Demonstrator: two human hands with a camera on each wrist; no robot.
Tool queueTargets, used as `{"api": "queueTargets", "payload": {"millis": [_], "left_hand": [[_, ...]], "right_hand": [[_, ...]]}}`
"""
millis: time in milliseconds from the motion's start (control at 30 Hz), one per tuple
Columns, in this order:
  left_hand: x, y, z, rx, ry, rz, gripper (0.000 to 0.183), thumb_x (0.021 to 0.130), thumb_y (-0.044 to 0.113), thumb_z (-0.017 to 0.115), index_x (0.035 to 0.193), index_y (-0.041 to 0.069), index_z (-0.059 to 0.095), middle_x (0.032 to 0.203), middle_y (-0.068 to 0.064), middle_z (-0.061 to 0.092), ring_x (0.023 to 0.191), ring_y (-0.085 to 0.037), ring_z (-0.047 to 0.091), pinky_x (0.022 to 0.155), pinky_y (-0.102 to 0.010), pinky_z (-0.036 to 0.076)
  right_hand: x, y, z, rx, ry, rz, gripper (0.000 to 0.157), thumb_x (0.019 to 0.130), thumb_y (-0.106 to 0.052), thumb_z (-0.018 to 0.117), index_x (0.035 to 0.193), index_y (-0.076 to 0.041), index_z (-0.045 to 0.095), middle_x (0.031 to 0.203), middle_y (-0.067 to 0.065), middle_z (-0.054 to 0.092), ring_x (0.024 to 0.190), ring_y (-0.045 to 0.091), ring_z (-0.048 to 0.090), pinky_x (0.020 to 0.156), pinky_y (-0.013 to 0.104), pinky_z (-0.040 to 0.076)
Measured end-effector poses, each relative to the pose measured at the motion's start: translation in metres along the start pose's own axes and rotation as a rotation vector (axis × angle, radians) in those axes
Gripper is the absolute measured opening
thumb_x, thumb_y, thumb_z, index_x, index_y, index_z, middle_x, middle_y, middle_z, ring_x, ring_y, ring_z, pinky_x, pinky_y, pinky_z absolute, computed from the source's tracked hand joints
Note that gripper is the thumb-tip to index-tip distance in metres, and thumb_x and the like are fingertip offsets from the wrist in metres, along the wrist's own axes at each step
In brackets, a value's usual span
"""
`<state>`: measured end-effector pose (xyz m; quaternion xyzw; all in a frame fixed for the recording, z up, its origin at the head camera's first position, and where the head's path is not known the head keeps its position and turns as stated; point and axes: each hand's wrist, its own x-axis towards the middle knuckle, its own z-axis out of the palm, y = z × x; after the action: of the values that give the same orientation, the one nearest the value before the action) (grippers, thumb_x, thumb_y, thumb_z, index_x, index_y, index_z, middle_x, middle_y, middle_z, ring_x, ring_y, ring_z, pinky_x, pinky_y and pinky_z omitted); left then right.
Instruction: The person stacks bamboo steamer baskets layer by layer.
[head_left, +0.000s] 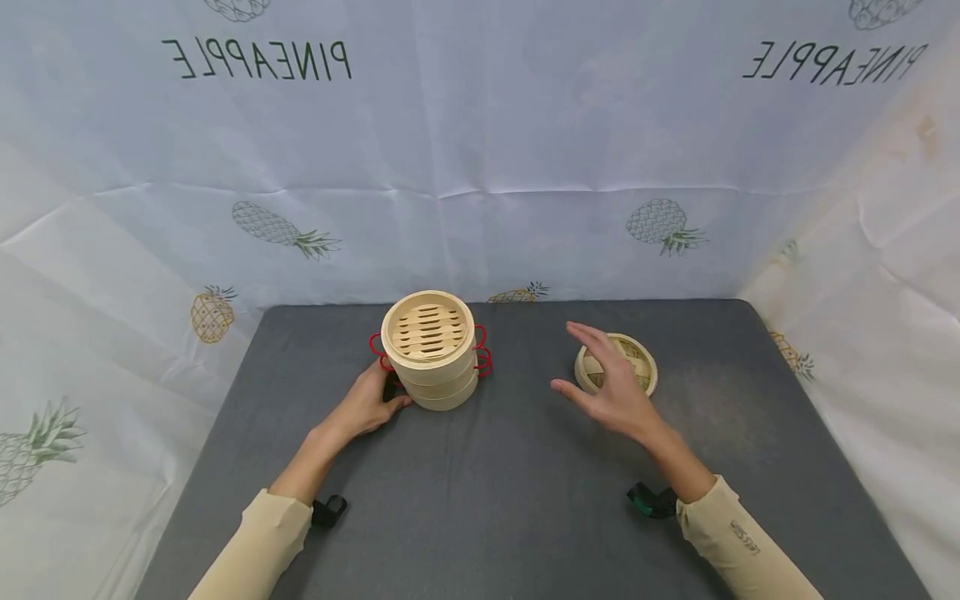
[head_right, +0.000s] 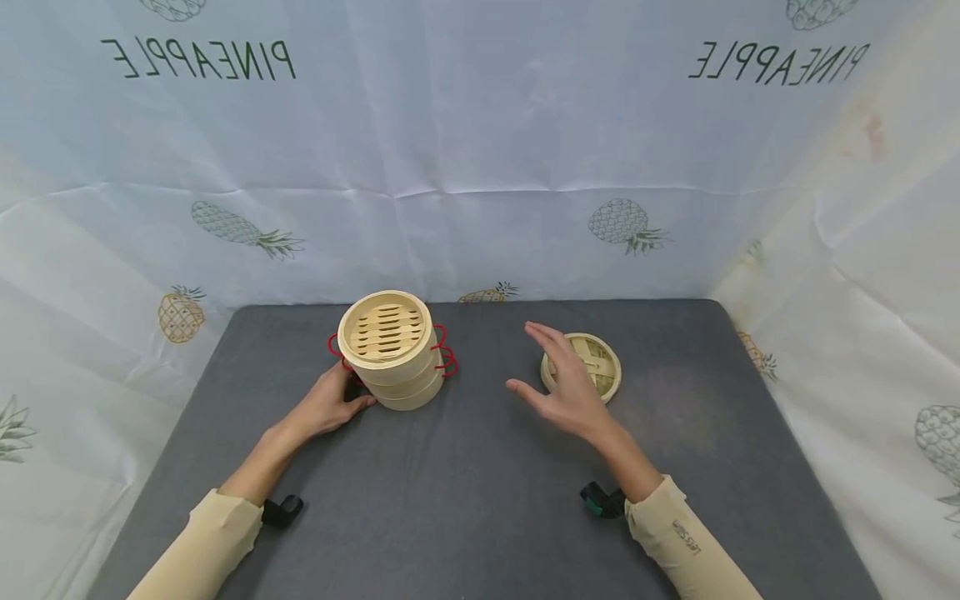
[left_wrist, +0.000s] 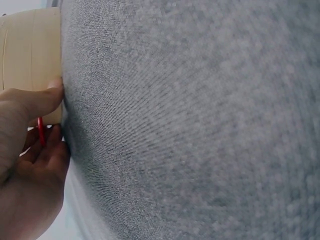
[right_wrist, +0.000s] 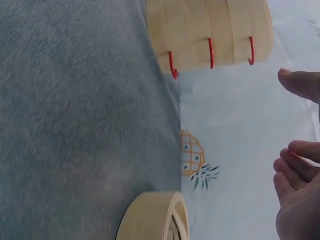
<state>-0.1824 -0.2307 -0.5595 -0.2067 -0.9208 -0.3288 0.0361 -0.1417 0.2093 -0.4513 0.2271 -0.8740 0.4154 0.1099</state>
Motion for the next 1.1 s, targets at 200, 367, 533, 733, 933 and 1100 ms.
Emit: {"api": "queueTargets", "payload": {"millis": [200,367,533,733,933,1100], "left_hand": [[-0.002,-0.007,0.001,-0.001,0.003,-0.01,0.077,0.087,0.013,0.092,0.151,0.007,0.05,0.135,-0.018,0.064,0.121,-0.035,0.067,0.104,-0.057,0.056],[-0.002,-0.004,-0.001,-0.004,0.023,0.011,0.074,0.086,0.01,0.092,0.148,0.008,0.052,0.129,-0.017,0.065,0.118,-0.034,0.067,0.102,-0.056,0.055],[-0.004,-0.003,-0.003,-0.002,0.029,0.049,0.072,0.088,0.013,0.091,0.148,0.01,0.052,0.128,-0.014,0.065,0.117,-0.029,0.067,0.103,-0.052,0.055],[-0.005,-0.012,0.003,0.008,0.013,0.013,0.08,0.086,0.011,0.093,0.152,0.007,0.048,0.13,-0.015,0.065,0.118,-0.033,0.067,0.1,-0.058,0.056],[-0.005,-0.008,0.005,0.003,0.0,0.001,0.079,0.087,0.011,0.092,0.152,0.009,0.048,0.132,-0.016,0.064,0.122,-0.035,0.066,0.104,-0.058,0.056],[-0.002,-0.007,0.006,0.011,0.012,0.02,0.076,0.087,0.011,0.092,0.15,0.01,0.05,0.127,-0.013,0.064,0.116,-0.031,0.068,0.098,-0.055,0.058]], "right_hand": [[0.0,0.015,-0.009,-0.008,0.052,-0.033,0.081,0.086,-0.009,0.091,0.158,-0.009,0.055,0.16,0.018,0.056,0.145,0.043,0.055,0.113,0.067,0.046],[-0.004,0.032,-0.02,-0.022,0.066,0.0,0.074,0.086,-0.006,0.09,0.154,-0.01,0.06,0.155,0.018,0.06,0.142,0.041,0.056,0.11,0.064,0.047],[-0.011,0.051,-0.029,-0.045,0.074,0.026,0.058,0.089,-0.005,0.087,0.144,-0.004,0.067,0.148,0.015,0.065,0.138,0.027,0.06,0.11,0.033,0.047],[-0.015,0.063,-0.032,-0.038,0.081,0.053,0.042,0.093,-0.004,0.084,0.133,0.002,0.073,0.14,0.017,0.069,0.131,0.009,0.061,0.106,0.007,0.038],[-0.014,0.073,-0.034,-0.103,0.08,0.1,0.032,0.095,-0.007,0.083,0.126,0.0,0.078,0.132,0.017,0.073,0.122,0.036,0.066,0.098,0.025,0.05],[-0.014,0.086,-0.035,-0.113,0.084,0.111,0.025,0.095,-0.007,0.083,0.119,-0.001,0.08,0.126,0.018,0.075,0.116,0.031,0.068,0.094,0.021,0.05]]}}
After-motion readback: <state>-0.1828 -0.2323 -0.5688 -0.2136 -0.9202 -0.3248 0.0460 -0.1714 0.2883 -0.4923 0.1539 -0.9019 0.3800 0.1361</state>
